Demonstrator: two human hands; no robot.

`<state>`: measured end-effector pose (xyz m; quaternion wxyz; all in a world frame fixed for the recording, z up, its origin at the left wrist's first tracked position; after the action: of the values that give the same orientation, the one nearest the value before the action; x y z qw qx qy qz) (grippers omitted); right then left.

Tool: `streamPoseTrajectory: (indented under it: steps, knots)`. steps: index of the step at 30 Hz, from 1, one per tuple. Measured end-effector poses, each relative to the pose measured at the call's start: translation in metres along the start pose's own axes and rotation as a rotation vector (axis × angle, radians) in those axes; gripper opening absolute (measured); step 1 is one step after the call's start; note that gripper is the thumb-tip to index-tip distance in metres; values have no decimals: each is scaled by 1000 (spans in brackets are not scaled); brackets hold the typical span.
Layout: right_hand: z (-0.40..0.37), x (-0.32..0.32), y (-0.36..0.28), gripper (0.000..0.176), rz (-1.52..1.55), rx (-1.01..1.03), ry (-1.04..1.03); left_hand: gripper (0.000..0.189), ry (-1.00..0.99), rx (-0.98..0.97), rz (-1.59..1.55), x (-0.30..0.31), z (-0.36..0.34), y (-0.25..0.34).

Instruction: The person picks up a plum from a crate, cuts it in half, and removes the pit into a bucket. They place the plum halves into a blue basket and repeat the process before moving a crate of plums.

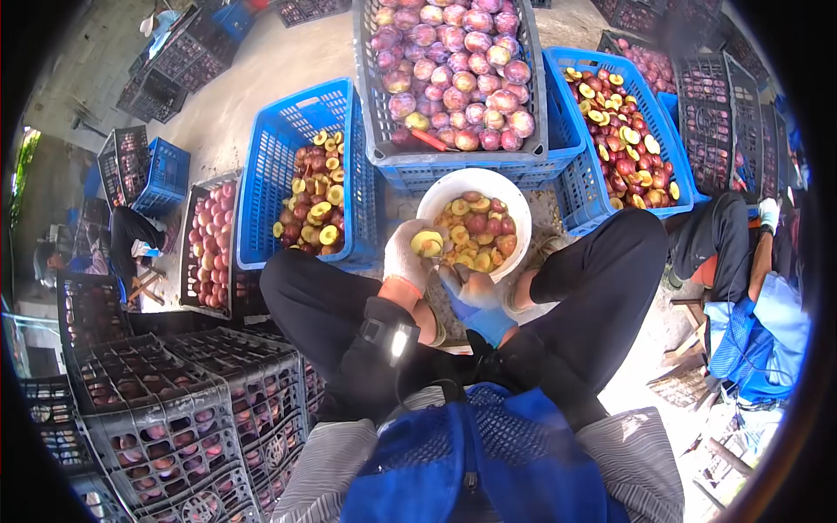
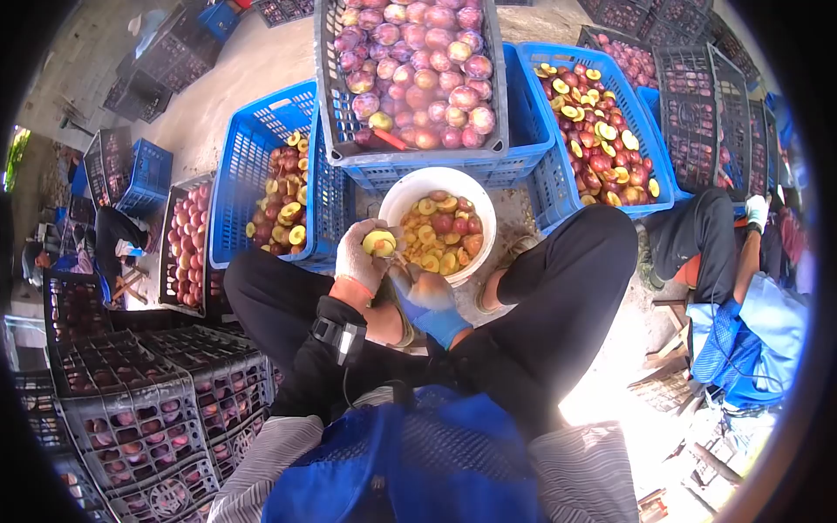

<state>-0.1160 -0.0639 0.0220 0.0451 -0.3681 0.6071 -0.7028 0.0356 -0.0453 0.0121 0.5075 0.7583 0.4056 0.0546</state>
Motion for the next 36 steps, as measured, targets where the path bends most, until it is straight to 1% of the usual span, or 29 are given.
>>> streamPoseTrajectory:
  steps: [1, 2, 3, 4, 6, 8, 10, 11, 13, 16, 17, 19, 21, 23, 25, 26, 28, 29, 32, 34, 35, 36]
  knots:
    - [0, 0, -1, 44, -40, 9, -8, 22, 7, -107, 171, 2, -4, 1]
    - [1, -1, 0, 44, -19, -6, -22, 21, 10, -169, 255, 5, -3, -1]
    - [2, -1, 1, 44, 3, -24, -36, 20, 18, -231, 338, 7, -3, -3]
    - [2, -2, 3, 44, 25, -42, -51, 18, 23, -249, 332, 11, 0, -6]
    - [1, -4, 6, 44, -13, 15, -57, 17, 62, -142, 152, 14, 2, -13]
    - [1, -8, 9, 43, -20, 76, -46, 19, 127, 111, -199, 10, 1, -22]
    - [0, -9, 9, 43, 0, 136, -14, 22, 102, 155, -219, 11, 5, -28]
    - [0, -11, 12, 44, 8, 92, -31, 23, 89, 176, -228, 12, 7, -31]
    - [1, -12, 15, 45, 25, 4, -66, 26, 130, 203, -256, 9, 7, -33]
    - [2, -22, 25, 46, -20, 3, -100, 27, 178, 285, -331, 5, 4, -36]
    - [-3, -23, 30, 47, 39, -75, -128, 27, 192, 321, -362, 3, 1, -38]
    - [-3, -7, 1, 50, 156, -228, -174, 27, 255, 302, -319, 2, -1, -37]
    - [-6, -27, 32, 53, 280, -265, -198, 27, 294, 272, -268, 2, -4, -37]
    - [-8, -34, 41, 54, 359, -313, -242, 27, 312, 223, -206, 5, -5, -36]
    - [-8, -27, 29, 54, 391, -375, -301, 28, 299, 212, -173, 4, -7, -34]
    - [-7, -24, 27, 53, 389, -355, -289, 29, 290, 206, -156, 3, -7, -32]
    - [-9, -22, 24, 50, 383, -318, -271, 30, 212, 237, -226, -2, -8, -29]
    - [-12, -26, 28, 49, 472, -373, -303, 30, 177, 254, -260, -2, -10, -31]
    - [-18, -31, 32, 44, 696, -538, -385, 31, 247, 91, -142, 8, -3, -40]
    - [-20, -21, 16, 42, 785, -655, -412, 32, 195, 11, -73, 7, -3, -33]
    - [-19, -20, 17, 45, 756, -598, -400, 32, 170, -26, -39, 7, -4, -30]
    - [-17, -20, 18, 48, 728, -541, -388, 33, 161, 51, -96, 5, -6, -32]
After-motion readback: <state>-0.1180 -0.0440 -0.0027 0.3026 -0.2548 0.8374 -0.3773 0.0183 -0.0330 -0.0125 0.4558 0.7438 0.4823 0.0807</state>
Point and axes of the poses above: each hand's wrist, its own z-axis towards the middle knuckle, its own x-axis out of the back of the hand, y = z × x, the point moved 5 cm from there along z, towards the middle knuckle, and after that the axes turned 7 degrees about z, right-handed, at the moved point
